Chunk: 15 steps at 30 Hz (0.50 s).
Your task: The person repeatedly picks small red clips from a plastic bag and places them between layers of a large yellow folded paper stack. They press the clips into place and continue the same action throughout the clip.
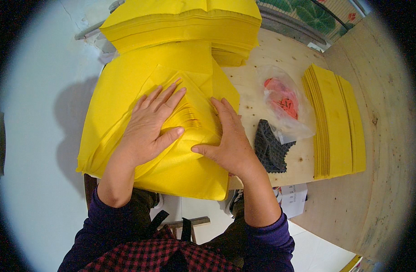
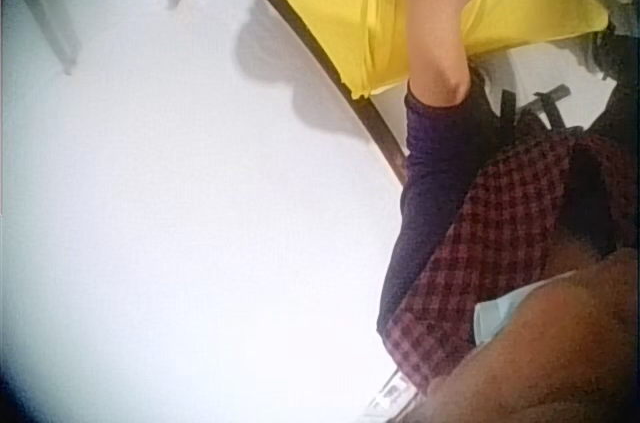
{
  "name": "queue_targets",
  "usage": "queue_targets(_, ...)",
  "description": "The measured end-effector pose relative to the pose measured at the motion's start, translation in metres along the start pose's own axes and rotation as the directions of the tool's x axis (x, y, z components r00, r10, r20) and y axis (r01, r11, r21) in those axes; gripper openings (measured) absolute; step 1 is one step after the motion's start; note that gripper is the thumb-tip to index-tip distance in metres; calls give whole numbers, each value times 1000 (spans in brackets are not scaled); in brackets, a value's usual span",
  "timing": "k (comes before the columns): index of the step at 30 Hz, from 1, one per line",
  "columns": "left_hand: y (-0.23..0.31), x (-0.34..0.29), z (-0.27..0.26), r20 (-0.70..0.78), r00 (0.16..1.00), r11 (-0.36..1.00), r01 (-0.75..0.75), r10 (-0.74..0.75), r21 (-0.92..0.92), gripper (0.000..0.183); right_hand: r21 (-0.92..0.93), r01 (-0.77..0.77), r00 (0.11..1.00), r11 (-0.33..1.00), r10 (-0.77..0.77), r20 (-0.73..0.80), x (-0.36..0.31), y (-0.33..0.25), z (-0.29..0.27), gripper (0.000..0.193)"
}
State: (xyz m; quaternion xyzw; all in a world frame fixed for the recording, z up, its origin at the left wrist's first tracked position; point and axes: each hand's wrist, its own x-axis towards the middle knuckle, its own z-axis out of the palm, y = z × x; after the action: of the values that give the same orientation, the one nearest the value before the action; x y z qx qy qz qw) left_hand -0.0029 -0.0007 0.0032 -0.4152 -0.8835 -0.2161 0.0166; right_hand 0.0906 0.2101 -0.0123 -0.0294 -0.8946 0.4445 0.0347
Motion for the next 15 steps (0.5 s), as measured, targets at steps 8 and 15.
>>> queue_targets(8,-1,1,0,-11,1000,1000,-13,13,10,74,35,-18,999,999,17,47,-4,1,-2,109)
queue_targets(15,0,1,1,-16,1000,1000,-14,14,11,73,15,-32,999,999,31,38,-5,1,-4,111)
